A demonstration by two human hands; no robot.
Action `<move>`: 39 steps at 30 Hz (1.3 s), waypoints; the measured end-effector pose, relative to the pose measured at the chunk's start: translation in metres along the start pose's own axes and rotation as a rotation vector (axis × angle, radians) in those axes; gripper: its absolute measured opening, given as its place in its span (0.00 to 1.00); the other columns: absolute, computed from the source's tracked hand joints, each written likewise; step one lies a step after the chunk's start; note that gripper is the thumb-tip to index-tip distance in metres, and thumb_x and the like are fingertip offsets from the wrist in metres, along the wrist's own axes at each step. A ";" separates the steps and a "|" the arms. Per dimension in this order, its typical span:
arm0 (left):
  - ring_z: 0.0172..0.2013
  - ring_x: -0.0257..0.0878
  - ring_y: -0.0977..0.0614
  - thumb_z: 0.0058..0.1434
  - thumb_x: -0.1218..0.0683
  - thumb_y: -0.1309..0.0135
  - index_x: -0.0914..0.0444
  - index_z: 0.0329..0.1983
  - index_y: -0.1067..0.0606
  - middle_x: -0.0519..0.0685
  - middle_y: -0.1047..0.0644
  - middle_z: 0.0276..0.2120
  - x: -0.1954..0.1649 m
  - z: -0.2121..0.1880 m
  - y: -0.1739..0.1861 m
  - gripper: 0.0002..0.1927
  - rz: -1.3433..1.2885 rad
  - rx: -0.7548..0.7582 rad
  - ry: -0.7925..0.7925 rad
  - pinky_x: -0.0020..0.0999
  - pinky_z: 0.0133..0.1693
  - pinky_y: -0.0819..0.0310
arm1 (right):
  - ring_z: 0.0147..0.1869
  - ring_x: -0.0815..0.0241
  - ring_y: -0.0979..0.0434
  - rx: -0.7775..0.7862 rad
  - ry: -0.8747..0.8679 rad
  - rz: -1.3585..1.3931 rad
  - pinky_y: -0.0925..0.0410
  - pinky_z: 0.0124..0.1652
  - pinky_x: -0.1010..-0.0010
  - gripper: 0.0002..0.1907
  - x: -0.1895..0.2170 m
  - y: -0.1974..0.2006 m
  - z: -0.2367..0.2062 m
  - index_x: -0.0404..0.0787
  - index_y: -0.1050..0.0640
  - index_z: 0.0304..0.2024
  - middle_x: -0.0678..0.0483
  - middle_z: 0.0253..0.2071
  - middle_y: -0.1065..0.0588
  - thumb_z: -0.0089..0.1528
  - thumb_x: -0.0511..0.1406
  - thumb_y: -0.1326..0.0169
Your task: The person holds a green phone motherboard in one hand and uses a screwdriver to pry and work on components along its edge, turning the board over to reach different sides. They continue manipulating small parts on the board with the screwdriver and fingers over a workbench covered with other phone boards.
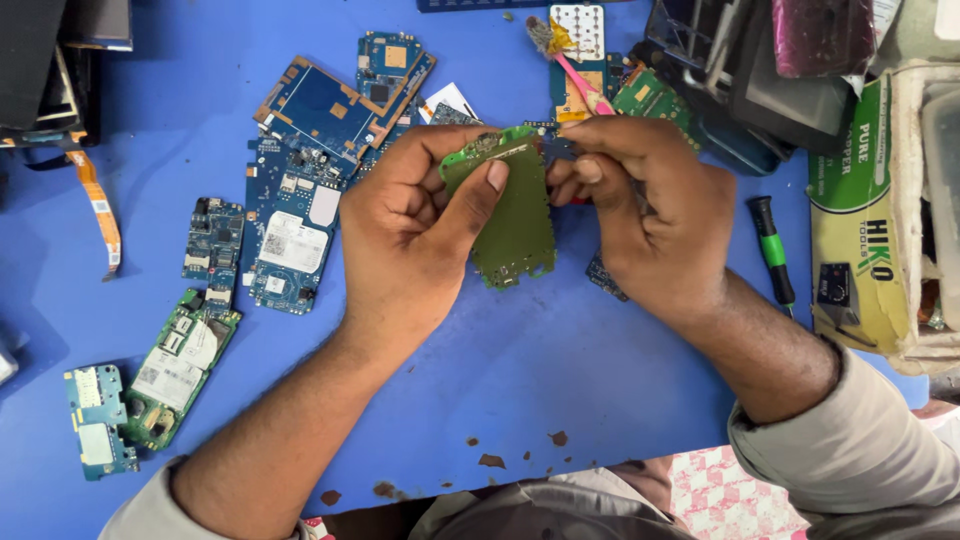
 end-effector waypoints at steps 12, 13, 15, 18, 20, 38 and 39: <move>0.48 0.29 0.18 0.72 0.69 0.55 0.68 0.62 0.27 0.49 0.19 0.50 0.000 0.003 0.001 0.17 0.170 0.069 0.047 0.22 0.51 0.22 | 0.47 0.62 0.14 -0.022 0.017 -0.089 0.20 0.46 0.76 0.05 -0.003 -0.008 0.000 0.30 0.28 0.54 0.46 0.44 0.18 0.77 0.26 0.46; 0.49 0.29 0.19 0.71 0.69 0.56 0.68 0.63 0.28 0.50 0.20 0.52 0.000 0.003 0.001 0.19 0.158 0.081 0.063 0.23 0.52 0.22 | 0.47 0.62 0.14 -0.023 0.020 -0.101 0.21 0.47 0.76 0.04 -0.002 -0.008 0.001 0.30 0.28 0.53 0.46 0.43 0.19 0.77 0.25 0.46; 0.51 0.30 0.19 0.68 0.71 0.58 0.67 0.65 0.30 0.50 0.21 0.55 0.001 0.003 0.001 0.23 0.136 0.107 0.095 0.23 0.53 0.22 | 0.47 0.62 0.14 -0.028 0.019 -0.122 0.21 0.46 0.76 0.03 0.000 -0.009 0.003 0.29 0.27 0.51 0.45 0.43 0.19 0.77 0.24 0.47; 0.58 0.31 0.22 0.66 0.73 0.61 0.67 0.69 0.34 0.52 0.24 0.60 0.001 0.005 0.000 0.28 0.063 0.167 0.086 0.24 0.57 0.24 | 0.46 0.62 0.15 -0.042 -0.005 -0.130 0.21 0.46 0.75 0.02 0.002 -0.008 0.005 0.29 0.27 0.51 0.45 0.43 0.19 0.76 0.23 0.48; 0.61 0.32 0.23 0.70 0.73 0.60 0.67 0.71 0.36 0.52 0.26 0.62 0.000 0.004 0.000 0.26 0.054 0.185 0.058 0.25 0.61 0.25 | 0.47 0.62 0.15 -0.059 -0.017 -0.096 0.22 0.47 0.75 0.03 0.002 -0.007 0.006 0.28 0.28 0.51 0.45 0.44 0.19 0.75 0.23 0.49; 0.34 0.20 0.28 0.76 0.68 0.52 0.65 0.69 0.31 0.46 0.21 0.54 0.000 0.006 -0.003 0.20 0.107 0.133 0.080 0.18 0.31 0.35 | 0.49 0.60 0.14 -0.072 0.080 -0.199 0.22 0.48 0.76 0.03 -0.007 0.001 0.001 0.31 0.23 0.51 0.47 0.46 0.20 0.77 0.27 0.44; 0.33 0.19 0.29 0.76 0.68 0.52 0.65 0.70 0.30 0.46 0.21 0.53 -0.001 0.006 -0.004 0.20 0.097 0.133 0.080 0.18 0.31 0.36 | 0.49 0.60 0.14 -0.067 0.075 -0.202 0.22 0.48 0.77 0.02 -0.006 0.001 0.002 0.31 0.23 0.51 0.47 0.46 0.19 0.77 0.27 0.44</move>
Point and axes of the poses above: each hand's wrist, its own z-axis towards the middle knuckle, its own y-axis out of the back of the hand, x = y × z, the point moved 2 cm from there along z, towards the middle knuckle
